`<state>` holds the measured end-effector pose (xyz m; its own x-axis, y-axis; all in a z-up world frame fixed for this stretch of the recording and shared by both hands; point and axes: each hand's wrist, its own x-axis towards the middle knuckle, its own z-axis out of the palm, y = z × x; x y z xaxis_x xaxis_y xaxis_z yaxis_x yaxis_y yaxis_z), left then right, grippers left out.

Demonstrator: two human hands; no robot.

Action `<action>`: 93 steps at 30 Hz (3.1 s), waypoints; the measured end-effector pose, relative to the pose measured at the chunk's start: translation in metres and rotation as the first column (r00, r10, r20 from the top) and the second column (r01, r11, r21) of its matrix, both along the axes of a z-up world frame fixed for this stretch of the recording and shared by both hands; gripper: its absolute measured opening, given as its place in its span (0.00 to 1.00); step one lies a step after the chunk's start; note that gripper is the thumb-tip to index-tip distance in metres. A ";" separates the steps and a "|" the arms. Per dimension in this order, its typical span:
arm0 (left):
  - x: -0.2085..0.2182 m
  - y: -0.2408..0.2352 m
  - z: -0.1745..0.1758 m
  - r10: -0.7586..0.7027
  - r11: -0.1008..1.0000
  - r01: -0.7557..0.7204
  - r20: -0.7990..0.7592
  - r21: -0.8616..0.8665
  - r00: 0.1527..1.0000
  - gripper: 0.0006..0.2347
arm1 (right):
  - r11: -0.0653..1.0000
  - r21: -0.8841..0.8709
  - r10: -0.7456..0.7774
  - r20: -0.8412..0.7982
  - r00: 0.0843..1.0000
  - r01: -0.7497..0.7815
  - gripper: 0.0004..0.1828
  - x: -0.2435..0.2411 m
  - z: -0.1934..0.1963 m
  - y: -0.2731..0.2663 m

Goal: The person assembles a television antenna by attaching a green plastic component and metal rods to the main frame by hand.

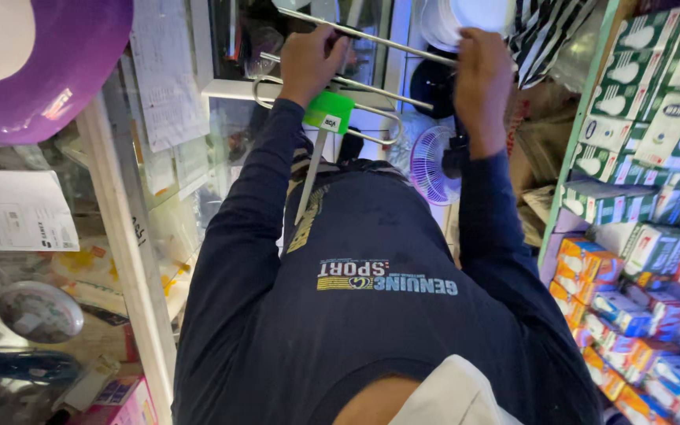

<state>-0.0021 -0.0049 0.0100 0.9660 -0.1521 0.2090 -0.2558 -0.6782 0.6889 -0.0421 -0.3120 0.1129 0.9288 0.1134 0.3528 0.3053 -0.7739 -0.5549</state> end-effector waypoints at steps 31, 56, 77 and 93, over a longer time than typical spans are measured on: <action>0.002 0.004 -0.029 -0.005 1.000 0.005 0.008 -0.017 1.000 0.14 | 0.988 0.157 0.032 -0.252 0.967 0.008 0.15 -0.004 -0.063 -0.004; 0.001 0.001 0.017 0.026 0.999 -0.020 -0.134 0.049 0.991 0.12 | 0.897 0.155 0.436 -0.150 0.887 -0.415 0.11 0.178 -0.090 0.142; 0.003 0.011 0.013 0.014 0.997 -0.020 -0.090 -0.070 0.996 0.12 | 0.966 -0.146 0.200 -0.105 0.974 -0.214 0.05 0.168 -0.086 0.186; 0.003 0.014 0.009 0.035 0.995 -0.046 -0.119 -0.092 0.992 0.11 | 0.932 -0.351 0.040 -0.161 0.986 -0.095 0.13 0.190 -0.105 0.205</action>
<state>0.0011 0.0088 0.0195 0.9896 -0.0977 0.1052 -0.1432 -0.6167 0.7741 0.1481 -0.1073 0.0083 0.9531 0.2700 0.1365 0.2991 -0.9092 -0.2896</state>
